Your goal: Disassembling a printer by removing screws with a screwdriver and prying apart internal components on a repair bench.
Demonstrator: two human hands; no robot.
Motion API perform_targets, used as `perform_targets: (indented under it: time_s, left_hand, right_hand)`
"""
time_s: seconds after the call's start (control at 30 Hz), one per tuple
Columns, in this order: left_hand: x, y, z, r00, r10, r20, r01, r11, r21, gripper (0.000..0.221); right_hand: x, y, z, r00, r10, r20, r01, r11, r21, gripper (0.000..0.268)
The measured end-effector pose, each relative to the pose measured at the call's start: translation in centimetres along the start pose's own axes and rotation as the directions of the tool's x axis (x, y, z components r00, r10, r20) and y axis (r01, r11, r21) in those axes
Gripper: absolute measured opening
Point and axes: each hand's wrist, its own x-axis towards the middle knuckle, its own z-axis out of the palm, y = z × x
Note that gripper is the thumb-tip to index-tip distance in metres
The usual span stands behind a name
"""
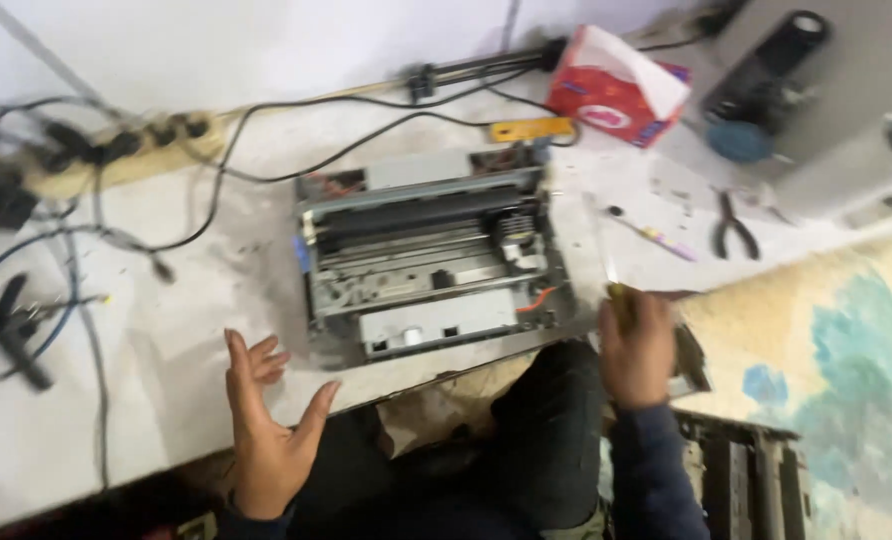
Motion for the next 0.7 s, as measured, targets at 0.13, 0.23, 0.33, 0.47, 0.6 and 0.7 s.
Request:
perform_targets:
  time_s: [0.13, 0.23, 0.33, 0.47, 0.6, 0.7]
  left_hand:
    - [0.4, -0.2, 2.2, 0.991, -0.13, 0.011, 0.131, 0.987, -0.092, 0.102]
    - [0.4, -2.0, 3.3, 0.989, -0.126, -0.081, 0.117, 0.987, -0.107, 0.1]
    - [0.2, -2.8, 4.4, 0.974, 0.01, -0.224, -0.073, 0.959, -0.273, 0.088]
    - [-0.3, -3.3, 4.5, 0.95, -0.195, -0.244, 0.13, 0.957, -0.258, 0.077]
    - [-0.3, -0.8, 3.9, 0.928, -0.284, -0.24, 0.216, 0.937, -0.273, 0.073]
    - [-0.2, -2.4, 3.9, 0.932, -0.294, -0.211, 0.232, 0.933, -0.276, 0.074]
  right_hand:
    - [1.9, -1.9, 0.3, 0.999, -0.018, -0.036, 0.021, 0.996, 0.083, 0.029]
    - [3.0, -2.0, 1.2, 0.997, 0.069, -0.039, -0.067, 0.995, 0.068, 0.034]
    - [4.0, -1.6, 1.7, 0.998, -0.038, -0.045, 0.037, 0.999, -0.027, 0.033]
    - [4.2, -2.0, 1.9, 0.995, -0.097, 0.029, 0.097, 0.995, -0.018, 0.036]
    - [4.6, -2.1, 2.4, 0.997, -0.065, 0.031, 0.065, 0.998, -0.008, 0.038]
    - [5.0, -1.9, 2.6, 0.998, -0.056, 0.029, 0.056, 0.998, 0.022, 0.036]
